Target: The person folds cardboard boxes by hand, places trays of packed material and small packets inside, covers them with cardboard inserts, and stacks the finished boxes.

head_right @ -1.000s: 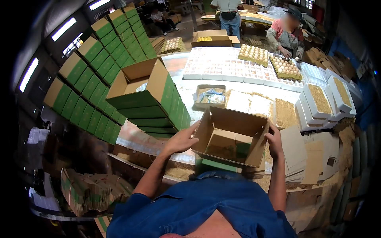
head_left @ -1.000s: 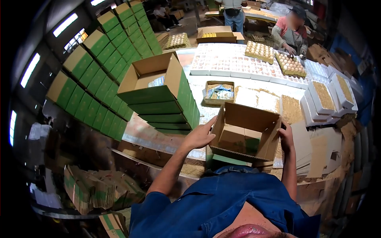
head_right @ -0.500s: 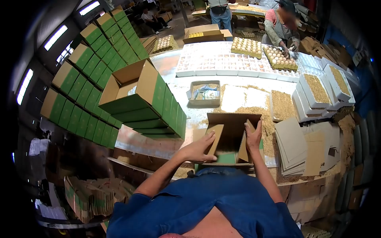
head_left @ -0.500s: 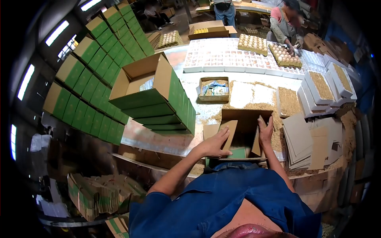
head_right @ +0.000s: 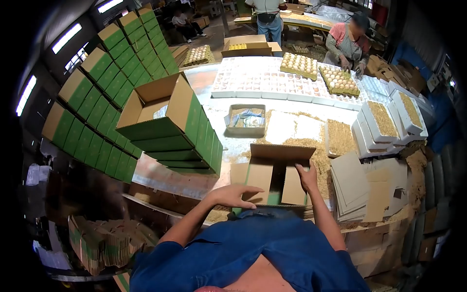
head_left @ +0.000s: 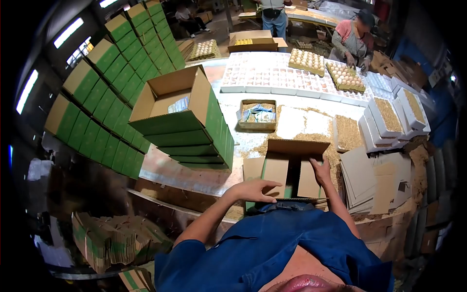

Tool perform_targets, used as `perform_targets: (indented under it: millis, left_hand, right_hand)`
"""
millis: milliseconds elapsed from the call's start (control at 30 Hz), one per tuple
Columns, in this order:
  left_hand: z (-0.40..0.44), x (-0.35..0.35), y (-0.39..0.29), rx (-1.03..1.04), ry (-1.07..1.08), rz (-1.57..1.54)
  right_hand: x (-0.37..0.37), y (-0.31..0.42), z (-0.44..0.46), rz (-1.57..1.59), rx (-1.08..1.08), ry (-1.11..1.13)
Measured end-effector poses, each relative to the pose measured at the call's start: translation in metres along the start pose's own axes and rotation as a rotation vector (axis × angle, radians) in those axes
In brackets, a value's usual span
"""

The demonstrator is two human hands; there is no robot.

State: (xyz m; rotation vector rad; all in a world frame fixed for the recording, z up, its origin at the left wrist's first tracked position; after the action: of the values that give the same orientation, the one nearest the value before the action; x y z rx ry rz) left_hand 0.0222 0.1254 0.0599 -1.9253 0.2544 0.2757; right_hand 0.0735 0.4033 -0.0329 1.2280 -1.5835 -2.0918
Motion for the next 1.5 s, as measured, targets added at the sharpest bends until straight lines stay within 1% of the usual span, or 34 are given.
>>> perform_targets:
  millis: [33,100,133,200,233,300,333,367,400,467,533,600,633,667,700,733,767,800,833,867,900,933,1000,1033,1067,1133,1200,1233,1267,1333,1400,1433,1467,1500]
  left_hand:
    - [-0.001,0.001,0.001,-0.005,0.005,-0.002]
    - [0.001,-0.004,-0.001,-0.013,-0.063,0.031]
    - [0.002,-0.012,-0.001,-0.014,-0.178,-0.008]
    - [0.004,-0.030,0.007,0.043,-0.454,0.068]
    - [0.008,-0.025,0.011,0.044,-0.452,0.072]
    - [-0.008,-0.042,-0.003,0.245,-0.779,0.109]
    - [-0.007,-0.040,0.005,0.244,-0.774,0.115]
    - [-0.003,-0.035,0.026,0.217,-0.718,-0.057]
    - [-0.002,-0.030,0.041,0.187,-0.661,-0.225]
    - [-0.007,-0.034,0.031,0.179,-0.623,-0.153]
    - [-0.006,-0.037,0.013,0.170,-0.582,-0.088]
    - [0.001,-0.047,0.006,-0.023,-0.658,0.062]
    - [-0.002,-0.061,0.012,-0.032,-0.878,0.171]
    - [0.003,-0.063,0.025,-0.023,-0.940,0.099]
    - [0.007,-0.061,0.023,0.037,-0.985,0.190]
    - [0.010,-0.058,0.022,0.100,-1.029,0.284]
    - [0.022,-0.059,0.043,0.124,-0.996,0.147]
    - [0.025,-0.058,0.046,0.129,-0.995,0.148]
    - [0.027,-0.058,0.055,0.130,-1.003,0.013]
    - [0.029,-0.059,0.064,0.132,-1.009,-0.121]
    - [0.032,-0.057,0.067,0.109,-0.960,-0.192]
    - [0.034,-0.057,0.069,0.102,-0.959,-0.194]
    - [0.039,-0.056,0.081,0.157,-0.963,-0.319]
    - [0.041,-0.058,0.080,0.174,-0.974,-0.237]
    - [0.043,-0.055,0.084,0.170,-0.968,-0.236]
    - [0.037,-0.056,0.080,0.167,-1.027,-0.334]
    - [0.030,-0.056,0.062,0.226,-1.031,-0.248]
    - [0.036,-0.056,0.071,0.279,-1.007,-0.173]
    - [0.039,-0.053,0.072,0.144,-0.949,-0.112]
    - [0.036,-0.053,0.064,0.181,-0.938,-0.153]
    - [0.038,-0.056,0.068,0.123,-0.944,-0.088]
    - [0.039,-0.056,0.073,0.141,-0.951,-0.079]
    - [0.042,-0.057,0.077,0.167,-0.955,-0.072]
    - [0.043,-0.057,0.078,0.166,-0.946,-0.088]
  right_hand:
    - [0.001,-0.003,0.000,0.002,0.007,0.001]
    - [0.001,-0.011,0.003,-0.047,0.006,0.012]
    - [0.000,-0.017,0.004,-0.047,0.012,0.009]
    - [0.001,-0.020,0.010,-0.017,0.011,0.036]
    - [-0.001,-0.020,0.009,-0.037,0.024,0.023]
    - [-0.001,-0.022,0.015,-0.038,0.021,0.054]
    - [0.001,-0.031,0.023,-0.043,0.013,0.089]
    - [0.003,-0.047,0.033,-0.135,0.049,0.144]
    - [-0.001,-0.015,0.026,-0.063,0.077,0.240]
    - [-0.003,0.016,0.022,-0.066,0.022,0.308]
    - [-0.002,0.016,0.022,-0.060,0.023,0.291]
    - [-0.004,0.022,0.020,-0.060,0.013,0.273]
    - [-0.005,0.024,0.014,-0.079,0.070,0.286]
    - [-0.006,0.022,0.009,-0.100,0.126,0.299]
    - [0.001,0.013,0.010,-0.014,0.083,0.310]
    - [0.003,0.003,0.013,-0.011,0.080,0.307]
    - [0.004,-0.005,0.018,-0.026,0.056,0.295]
    - [0.000,-0.002,0.019,-0.045,0.036,0.286]
    - [-0.004,0.008,0.025,-0.112,-0.054,0.307]
    - [-0.006,0.008,0.033,0.023,-0.002,0.344]
    - [-0.024,0.041,0.040,0.022,-0.120,0.214]
    - [-0.041,0.080,0.039,0.022,-0.233,0.086]
    - [-0.037,0.109,0.042,0.174,-0.228,0.151]
    - [-0.029,0.115,0.037,0.103,-0.215,0.208]
    - [-0.031,0.112,0.028,-0.142,-0.218,0.097]
    - [-0.036,0.120,-0.007,-0.362,-0.351,-0.100]
    - [-0.020,0.077,-0.030,-0.215,-0.181,0.059]
    - [-0.008,0.061,-0.046,-0.160,-0.314,0.048]
    - [-0.010,0.076,-0.072,-0.212,-0.490,-0.041]
    - [-0.013,0.079,-0.086,-0.220,-0.486,0.006]
    - [-0.025,0.032,-0.066,0.060,-0.087,0.080]
    - [-0.048,0.034,-0.065,0.038,-0.165,-0.044]
    - [-0.063,0.036,-0.066,-0.095,-0.232,-0.073]
    - [-0.059,0.017,-0.069,-0.195,-0.200,0.020]
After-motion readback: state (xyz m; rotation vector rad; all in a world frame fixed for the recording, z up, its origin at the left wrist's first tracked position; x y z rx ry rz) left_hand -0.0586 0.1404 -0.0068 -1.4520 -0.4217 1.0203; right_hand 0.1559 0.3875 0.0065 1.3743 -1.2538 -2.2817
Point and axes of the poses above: each hand's wrist, its own z-axis towards the middle knuckle, its own x-axis out of the palm, y = z × x, the point moved 10 cm from there along z, towards the middle knuckle, and after that the axes turned 12 degrees about -z, right-handed, at the moved point
